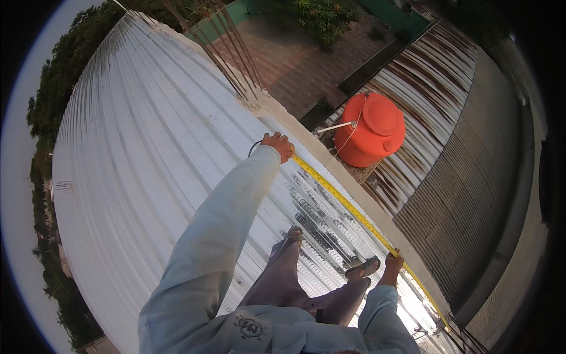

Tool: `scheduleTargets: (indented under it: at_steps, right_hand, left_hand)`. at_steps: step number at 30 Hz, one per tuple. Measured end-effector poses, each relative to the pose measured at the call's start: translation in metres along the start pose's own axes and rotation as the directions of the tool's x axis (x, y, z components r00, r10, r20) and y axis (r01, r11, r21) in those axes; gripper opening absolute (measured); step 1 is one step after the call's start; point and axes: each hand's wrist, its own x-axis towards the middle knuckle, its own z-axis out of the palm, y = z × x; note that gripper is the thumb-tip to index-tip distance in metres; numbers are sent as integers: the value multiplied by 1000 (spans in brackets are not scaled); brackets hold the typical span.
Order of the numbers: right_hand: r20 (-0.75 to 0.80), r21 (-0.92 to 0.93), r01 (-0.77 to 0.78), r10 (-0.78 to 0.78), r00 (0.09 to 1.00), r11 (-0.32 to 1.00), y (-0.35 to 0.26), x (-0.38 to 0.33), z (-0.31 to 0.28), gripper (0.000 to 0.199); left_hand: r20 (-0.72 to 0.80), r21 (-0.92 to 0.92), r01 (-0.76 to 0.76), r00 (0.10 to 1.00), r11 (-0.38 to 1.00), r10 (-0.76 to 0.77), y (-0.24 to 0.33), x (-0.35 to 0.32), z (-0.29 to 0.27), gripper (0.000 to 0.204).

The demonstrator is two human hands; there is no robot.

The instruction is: The person works on a corrugated metal roof, manipulating metal rods and using a hammer to secure them. They also handle a metal frame and a measuring tape to align and measure components.

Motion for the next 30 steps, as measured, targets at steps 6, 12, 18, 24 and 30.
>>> scheduleTargets:
  at_steps: [6,12,18,24,30]
  right_hand:
    - [250,-460,164,-50,967,872,118,-66,29,43]
    - [757,-643,625,-245,606,-442,130,-64,46,38]
    - [605,-506,331,-54,794,-797,244,-208,126,39]
    - [658,-615,459,-98,746,-641,445,-189,179,37]
    - [701,-705,654,-410,584,-274,499,-2,192,42]
  left_hand:
    - [-87,-1,69,994,998,-69,-187,4,-35,19]
    - [-183,-44,-43,983,998,34,-282,60,-61,19]
    - [-72,-75,-11,997,997,5,-398,139,-27,23]
    - [-101,-17,9,995,1000,-11,-535,250,31,23]
    - [-157,-88,-25,988,996,11,-563,381,116,23]
